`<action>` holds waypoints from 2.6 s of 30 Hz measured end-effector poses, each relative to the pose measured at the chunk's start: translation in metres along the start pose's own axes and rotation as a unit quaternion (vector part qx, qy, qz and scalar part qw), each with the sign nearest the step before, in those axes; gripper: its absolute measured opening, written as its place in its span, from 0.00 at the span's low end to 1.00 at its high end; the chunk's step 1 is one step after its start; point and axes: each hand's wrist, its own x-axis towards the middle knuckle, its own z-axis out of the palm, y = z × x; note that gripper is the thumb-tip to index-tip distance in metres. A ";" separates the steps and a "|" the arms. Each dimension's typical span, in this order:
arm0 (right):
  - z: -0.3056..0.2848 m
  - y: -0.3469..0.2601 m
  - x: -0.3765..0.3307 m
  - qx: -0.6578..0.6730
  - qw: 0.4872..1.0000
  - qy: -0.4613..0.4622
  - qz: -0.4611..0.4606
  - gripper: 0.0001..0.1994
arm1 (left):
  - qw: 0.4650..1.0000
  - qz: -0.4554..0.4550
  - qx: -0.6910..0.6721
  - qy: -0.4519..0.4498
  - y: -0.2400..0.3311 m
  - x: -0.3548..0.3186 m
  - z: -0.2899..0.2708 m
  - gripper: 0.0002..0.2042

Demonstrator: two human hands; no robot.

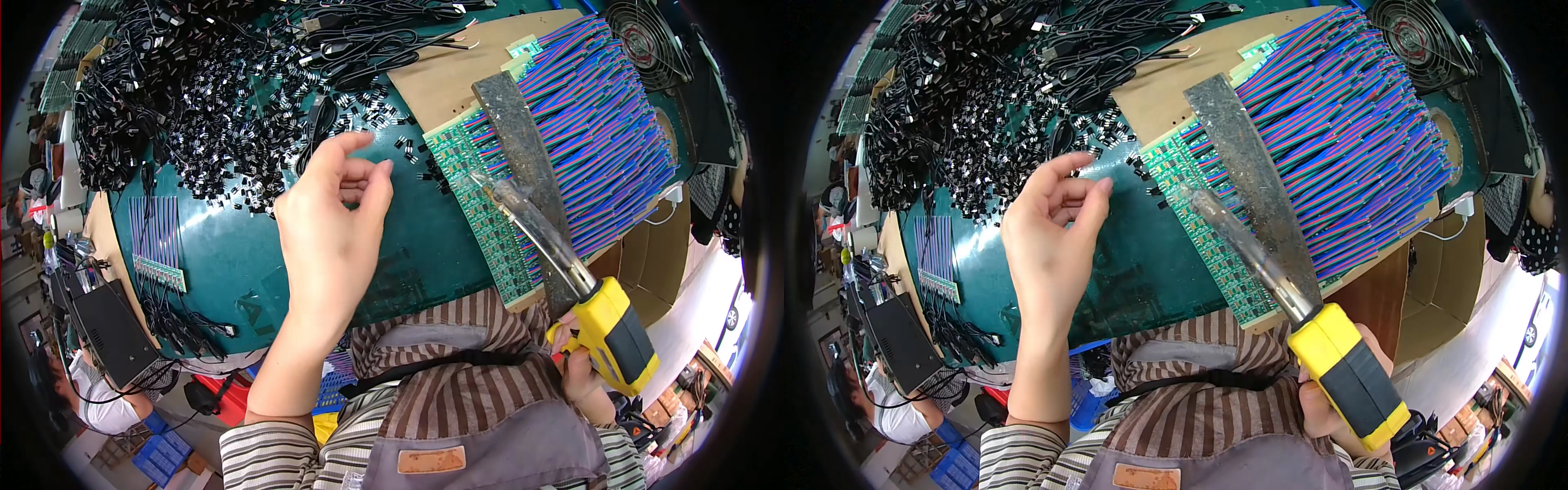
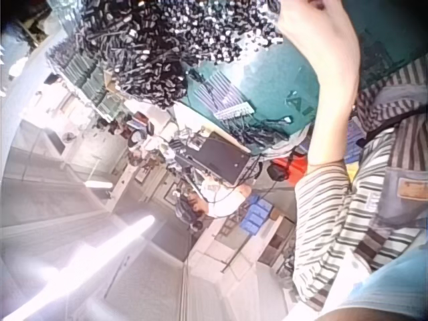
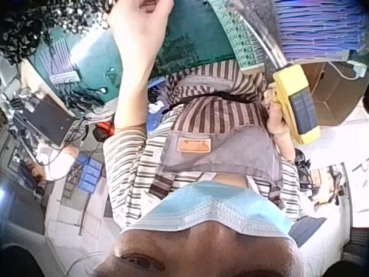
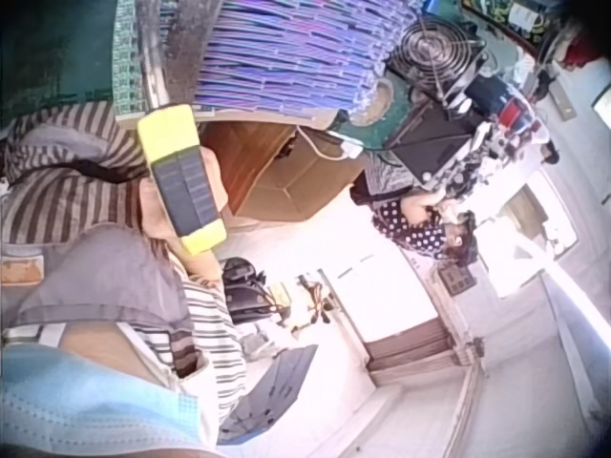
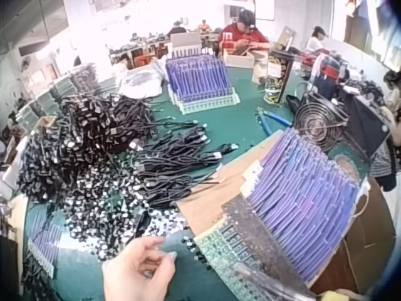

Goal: The person solders wires onto a circuit board with a soldering iron, then glues the wires in place with a hot glue gun.

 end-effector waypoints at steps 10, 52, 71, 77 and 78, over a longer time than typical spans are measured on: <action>0.006 0.012 -0.007 0.240 0.969 0.005 0.057 0.29 | 0.976 0.144 -0.141 -0.081 0.003 -0.039 0.023 0.06; 0.000 0.034 -0.024 -0.043 0.999 0.020 -0.015 0.12 | 0.922 -0.182 -0.265 -0.214 -0.008 -0.012 0.019 0.07; -0.002 0.044 -0.036 -0.073 0.997 0.014 -0.008 0.12 | 0.919 -0.186 -0.272 -0.216 -0.008 -0.011 0.018 0.07; 0.002 0.037 -0.029 -0.091 0.993 0.046 -0.061 0.14 | 0.917 -0.188 -0.272 -0.221 -0.008 -0.009 0.018 0.07; 0.001 0.030 -0.024 -0.089 0.993 0.046 -0.062 0.14 | 0.918 -0.187 -0.270 -0.220 -0.008 -0.010 0.019 0.07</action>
